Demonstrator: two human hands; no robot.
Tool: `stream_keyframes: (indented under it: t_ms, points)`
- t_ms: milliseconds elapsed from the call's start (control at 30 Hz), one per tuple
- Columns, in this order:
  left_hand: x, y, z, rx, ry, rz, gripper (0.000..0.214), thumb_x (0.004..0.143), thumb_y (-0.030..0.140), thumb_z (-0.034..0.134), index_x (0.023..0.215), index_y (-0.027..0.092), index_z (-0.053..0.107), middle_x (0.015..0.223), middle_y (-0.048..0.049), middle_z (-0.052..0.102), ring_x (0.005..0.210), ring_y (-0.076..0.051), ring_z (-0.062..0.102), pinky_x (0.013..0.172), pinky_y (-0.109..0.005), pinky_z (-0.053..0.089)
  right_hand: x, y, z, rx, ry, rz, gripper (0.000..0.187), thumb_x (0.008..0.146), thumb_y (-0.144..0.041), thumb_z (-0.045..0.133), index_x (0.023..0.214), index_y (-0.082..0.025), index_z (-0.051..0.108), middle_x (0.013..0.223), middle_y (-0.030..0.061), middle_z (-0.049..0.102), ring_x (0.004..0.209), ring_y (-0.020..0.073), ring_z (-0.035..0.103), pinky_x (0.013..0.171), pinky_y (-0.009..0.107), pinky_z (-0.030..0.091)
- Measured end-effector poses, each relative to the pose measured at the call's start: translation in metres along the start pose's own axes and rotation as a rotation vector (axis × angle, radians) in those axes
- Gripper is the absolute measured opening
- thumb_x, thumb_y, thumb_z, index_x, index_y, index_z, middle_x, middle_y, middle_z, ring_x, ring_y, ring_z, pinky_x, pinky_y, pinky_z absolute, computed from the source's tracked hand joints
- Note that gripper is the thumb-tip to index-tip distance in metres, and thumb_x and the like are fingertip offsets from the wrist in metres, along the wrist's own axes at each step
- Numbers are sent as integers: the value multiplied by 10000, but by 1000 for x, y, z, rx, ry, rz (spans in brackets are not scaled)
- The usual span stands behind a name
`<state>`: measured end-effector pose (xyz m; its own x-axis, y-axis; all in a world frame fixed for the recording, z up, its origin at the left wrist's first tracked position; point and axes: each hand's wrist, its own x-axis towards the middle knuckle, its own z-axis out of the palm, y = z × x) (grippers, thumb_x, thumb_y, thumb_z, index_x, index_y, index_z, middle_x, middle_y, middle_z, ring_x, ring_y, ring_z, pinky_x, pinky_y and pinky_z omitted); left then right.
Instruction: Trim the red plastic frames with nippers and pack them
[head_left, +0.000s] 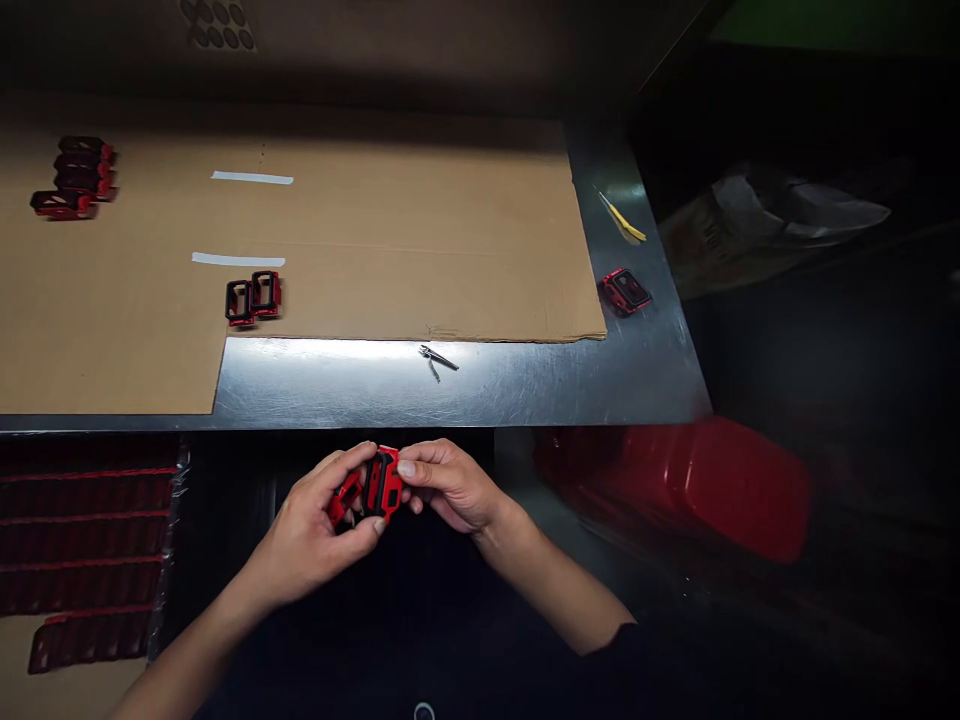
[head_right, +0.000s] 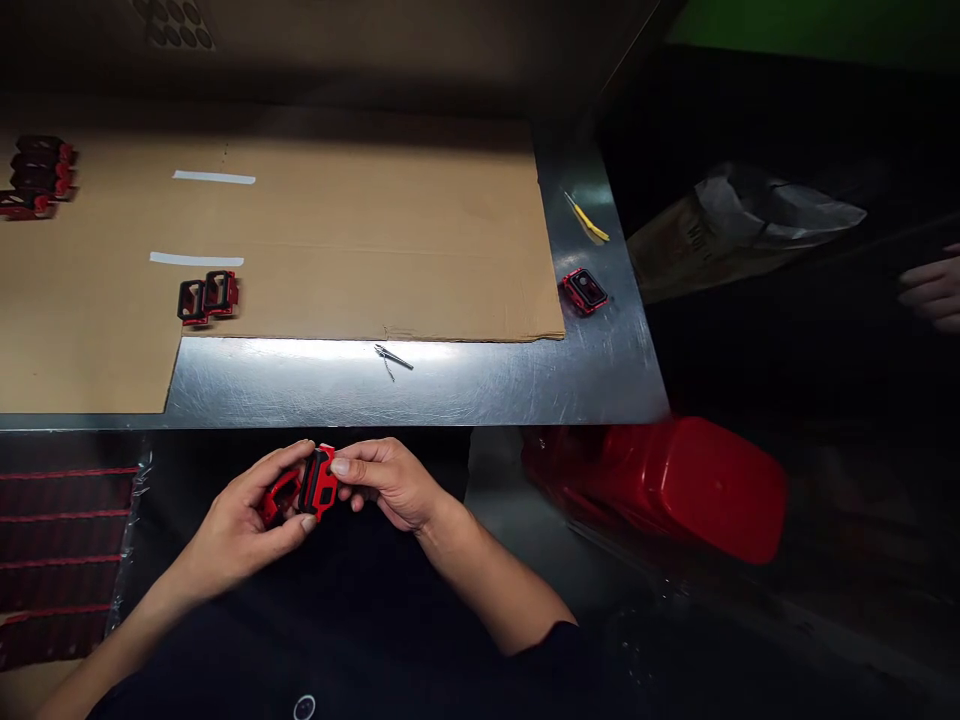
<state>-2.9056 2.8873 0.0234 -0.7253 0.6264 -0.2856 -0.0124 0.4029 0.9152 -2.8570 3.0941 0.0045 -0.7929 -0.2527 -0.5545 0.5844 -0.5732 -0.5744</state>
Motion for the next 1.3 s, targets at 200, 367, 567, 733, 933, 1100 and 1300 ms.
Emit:
stream_keyframes:
  t_ms: [200,367,567,733,933,1100,1300]
  points:
    - [3,-2,0,-9,10,56,573,817,237,715,1373,286,582,1320,-85,633,1173,-255,647,949,-343,573,-1,-3,4,-57,2,-76,308,741,-427,848,676,-148,734,648,-6,604,592,82,540,477,163,422]
    - [7,-6,1,-85,17,-63,546,826,281,692,1362,245,596,1196,-80,655,1013,-210,681,865,-327,591,-7,-7,3,-319,78,-281,191,770,-384,841,788,-201,792,753,-5,652,619,88,560,568,213,465]
    - [10,-3,0,-374,-69,-237,625,846,417,700,1405,186,545,1262,-112,669,1130,-247,660,1000,-392,544,-20,-14,4,-797,114,-706,96,876,-242,757,956,-263,807,837,24,702,778,144,655,711,277,529]
    - [15,4,5,-422,-53,-163,831,735,479,810,1437,156,505,1377,-150,610,1275,-326,590,1099,-463,479,-18,-17,5,-1122,46,-928,180,897,-155,711,1012,-269,789,930,49,716,846,172,639,742,315,532]
    - [15,-2,11,-82,188,113,719,748,325,808,1405,232,530,1384,-127,578,1274,-294,586,1095,-467,496,-16,-15,3,-1063,117,-890,293,882,-88,662,1102,-260,748,1097,69,707,1014,198,652,881,359,542]
    - [13,-4,10,82,236,315,736,806,153,708,1468,309,429,1428,-100,549,1336,-251,542,1111,-445,495,-19,-13,2,-693,138,-572,220,906,-183,649,1081,-264,754,944,35,726,857,159,683,772,294,549]
    - [14,-9,11,117,233,389,759,834,112,663,1505,324,380,1502,-106,490,1394,-246,491,1130,-449,484,-19,-11,8,-367,30,-348,266,893,-328,711,1141,-234,731,921,34,745,796,134,673,674,230,516]
